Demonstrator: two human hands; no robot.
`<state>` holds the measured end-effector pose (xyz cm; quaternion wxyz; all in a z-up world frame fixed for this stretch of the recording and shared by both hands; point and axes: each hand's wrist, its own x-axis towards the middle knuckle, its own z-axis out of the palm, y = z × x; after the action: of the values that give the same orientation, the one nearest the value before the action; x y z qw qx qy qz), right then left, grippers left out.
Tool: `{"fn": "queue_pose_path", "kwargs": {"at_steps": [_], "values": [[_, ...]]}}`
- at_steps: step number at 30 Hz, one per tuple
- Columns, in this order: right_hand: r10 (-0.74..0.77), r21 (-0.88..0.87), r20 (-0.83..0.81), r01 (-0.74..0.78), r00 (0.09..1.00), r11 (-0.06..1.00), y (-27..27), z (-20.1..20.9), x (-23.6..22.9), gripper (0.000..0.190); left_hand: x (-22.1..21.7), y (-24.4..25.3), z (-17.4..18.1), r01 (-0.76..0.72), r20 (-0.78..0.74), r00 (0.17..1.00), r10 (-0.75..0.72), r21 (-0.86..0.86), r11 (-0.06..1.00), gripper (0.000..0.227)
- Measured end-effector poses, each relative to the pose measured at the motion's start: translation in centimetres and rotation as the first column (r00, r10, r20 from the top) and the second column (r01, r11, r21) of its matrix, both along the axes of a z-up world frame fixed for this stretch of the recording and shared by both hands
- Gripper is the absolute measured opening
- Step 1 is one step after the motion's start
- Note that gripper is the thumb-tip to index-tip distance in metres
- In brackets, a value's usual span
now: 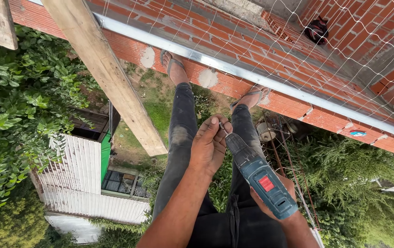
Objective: Installing metal profiles and safety netting on a brick wall using a power drill and pliers
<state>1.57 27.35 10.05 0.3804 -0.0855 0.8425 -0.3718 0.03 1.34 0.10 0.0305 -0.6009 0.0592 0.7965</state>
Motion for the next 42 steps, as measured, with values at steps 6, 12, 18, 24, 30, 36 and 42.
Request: {"fn": "queue_pose_path", "kwargs": {"at_steps": [6, 12, 18, 24, 30, 36, 42], "values": [[-0.077, -0.012, 0.088, 0.079, 0.993, 0.997, 0.4, -0.1, -0.9, 0.018, 0.2, 0.0, 0.1, 0.058, -0.114, 0.992, -0.056, 0.012, 0.998, 0.041], [-0.026, 0.002, 0.318, 0.027, 0.948, 1.000, -0.7, 0.5, -5.3, 0.039, 1.7, 0.6, -1.1, 0.071, -0.144, 0.988, -0.064, 0.044, 0.997, 0.038], [0.155, 0.022, 0.359, -0.175, 0.920, 0.984, -3.7, -2.2, -7.4, 0.048, 3.2, 1.1, -7.7, -0.015, -0.042, 0.999, 0.018, 0.075, 0.997, 0.039], [-0.015, 0.194, 0.357, -0.058, 0.934, 0.979, -9.0, -13.3, -5.9, 0.053, 2.0, -0.9, -20.6, 0.036, 0.163, 0.985, -0.052, 0.097, 0.995, 0.025], [-0.062, 0.215, 0.300, -0.004, 0.952, 0.977, -16.1, -27.8, -5.9, 0.050, 0.0, -6.9, -35.7, 0.077, 0.120, 0.989, -0.083, 0.056, 0.995, 0.031], [0.072, 0.246, 0.146, -0.107, 0.987, 0.963, -19.0, -39.6, -4.6, 0.046, 1.0, -8.1, -47.9, -0.038, 0.191, 0.981, 0.041, -0.022, 0.999, 0.028], [0.128, 0.467, 0.230, -0.225, 0.965, 0.855, -18.1, -43.4, -1.7, 0.043, 3.4, -8.5, -48.5, 0.036, 0.326, 0.945, -0.030, -0.014, 0.999, 0.033]]}}
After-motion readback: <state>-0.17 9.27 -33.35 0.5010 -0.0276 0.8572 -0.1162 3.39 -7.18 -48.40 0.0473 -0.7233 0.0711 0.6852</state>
